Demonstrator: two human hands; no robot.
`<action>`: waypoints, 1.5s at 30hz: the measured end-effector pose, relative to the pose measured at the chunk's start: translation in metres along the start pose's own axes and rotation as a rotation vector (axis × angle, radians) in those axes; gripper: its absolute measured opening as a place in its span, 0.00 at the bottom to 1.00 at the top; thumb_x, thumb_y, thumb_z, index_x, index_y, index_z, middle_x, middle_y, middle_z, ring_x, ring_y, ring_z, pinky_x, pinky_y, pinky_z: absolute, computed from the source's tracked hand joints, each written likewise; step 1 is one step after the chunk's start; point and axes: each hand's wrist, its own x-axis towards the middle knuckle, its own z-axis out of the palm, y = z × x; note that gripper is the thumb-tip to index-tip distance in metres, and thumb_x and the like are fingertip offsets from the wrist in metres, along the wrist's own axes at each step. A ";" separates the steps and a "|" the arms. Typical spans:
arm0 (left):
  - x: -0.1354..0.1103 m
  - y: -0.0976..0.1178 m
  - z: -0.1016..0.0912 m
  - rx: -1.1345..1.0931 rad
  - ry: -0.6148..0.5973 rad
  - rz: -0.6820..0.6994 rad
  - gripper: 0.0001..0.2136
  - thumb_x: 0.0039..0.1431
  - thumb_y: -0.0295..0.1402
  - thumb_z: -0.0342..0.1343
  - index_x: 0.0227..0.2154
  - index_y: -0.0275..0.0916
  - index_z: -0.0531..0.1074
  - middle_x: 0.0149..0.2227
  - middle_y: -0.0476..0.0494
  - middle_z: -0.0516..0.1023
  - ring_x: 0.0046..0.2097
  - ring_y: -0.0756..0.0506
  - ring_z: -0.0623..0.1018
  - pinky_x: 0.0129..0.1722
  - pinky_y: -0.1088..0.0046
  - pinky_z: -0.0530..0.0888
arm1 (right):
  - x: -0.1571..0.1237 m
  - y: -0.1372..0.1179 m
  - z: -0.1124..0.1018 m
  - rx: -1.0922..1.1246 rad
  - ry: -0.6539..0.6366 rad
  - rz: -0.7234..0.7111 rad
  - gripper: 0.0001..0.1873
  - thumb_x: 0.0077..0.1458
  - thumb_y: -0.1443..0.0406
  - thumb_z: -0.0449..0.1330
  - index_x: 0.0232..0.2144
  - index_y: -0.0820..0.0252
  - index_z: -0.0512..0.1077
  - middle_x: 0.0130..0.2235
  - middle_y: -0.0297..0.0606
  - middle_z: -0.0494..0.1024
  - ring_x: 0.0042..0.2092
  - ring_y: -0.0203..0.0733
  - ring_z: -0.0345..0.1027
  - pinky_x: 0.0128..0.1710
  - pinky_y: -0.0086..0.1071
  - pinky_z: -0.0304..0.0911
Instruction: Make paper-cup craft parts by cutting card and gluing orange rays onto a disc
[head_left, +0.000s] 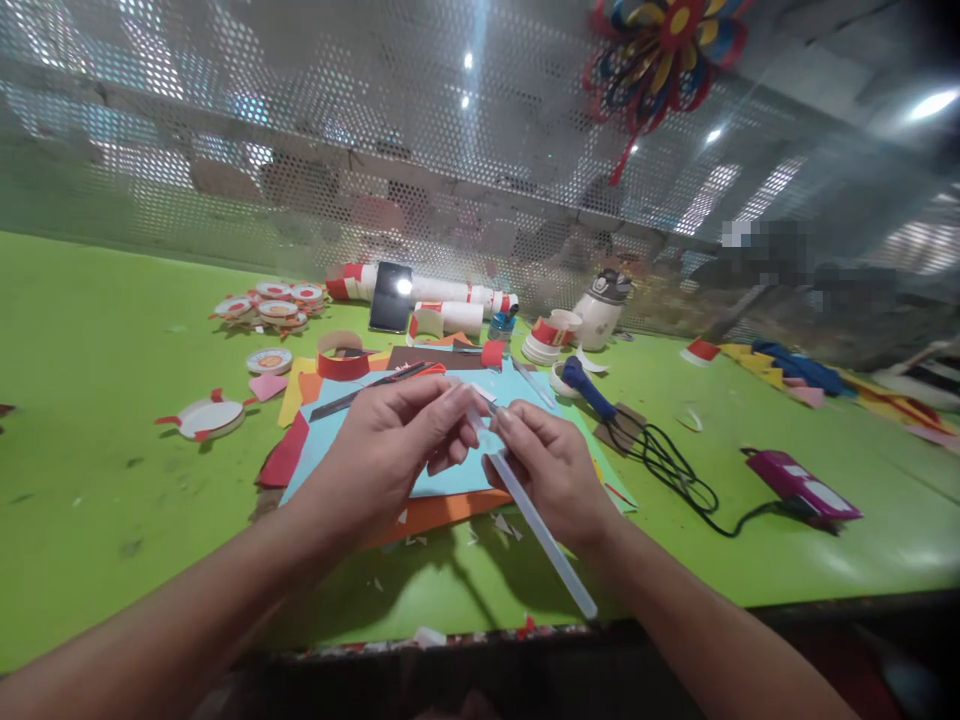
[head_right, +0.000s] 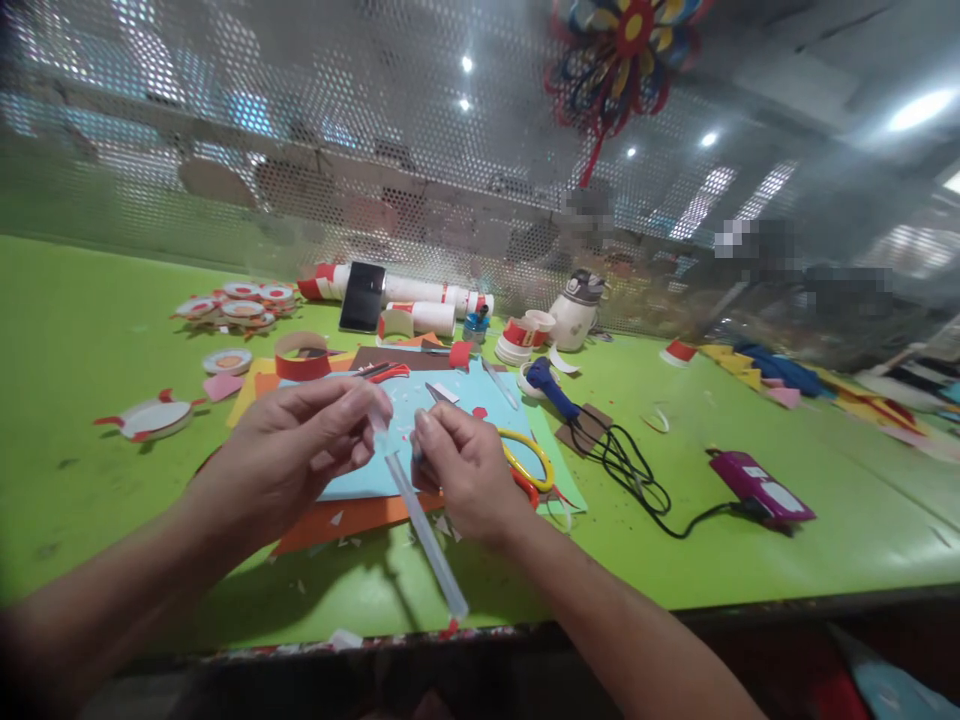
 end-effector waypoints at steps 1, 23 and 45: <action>0.000 0.001 0.000 0.028 0.005 0.016 0.10 0.55 0.39 0.60 0.26 0.36 0.75 0.22 0.51 0.70 0.23 0.56 0.67 0.22 0.83 0.63 | 0.002 0.001 -0.002 0.001 0.018 -0.006 0.17 0.60 0.59 0.56 0.22 0.59 0.60 0.18 0.23 0.56 0.19 0.27 0.48 0.21 0.26 0.52; 0.014 -0.010 -0.021 0.329 -0.102 0.047 0.13 0.59 0.40 0.55 0.24 0.37 0.71 0.23 0.51 0.69 0.25 0.53 0.67 0.27 0.77 0.64 | 0.004 -0.018 -0.016 -0.529 -0.177 -0.128 0.08 0.59 0.67 0.55 0.28 0.61 0.69 0.27 0.32 0.68 0.30 0.34 0.61 0.30 0.29 0.58; 0.019 -0.020 -0.022 0.213 0.036 -0.109 0.15 0.50 0.42 0.63 0.19 0.35 0.72 0.19 0.50 0.70 0.22 0.54 0.66 0.22 0.77 0.62 | 0.003 -0.016 -0.012 -0.784 -0.110 -0.301 0.09 0.56 0.67 0.58 0.24 0.61 0.68 0.25 0.31 0.67 0.26 0.32 0.59 0.27 0.27 0.56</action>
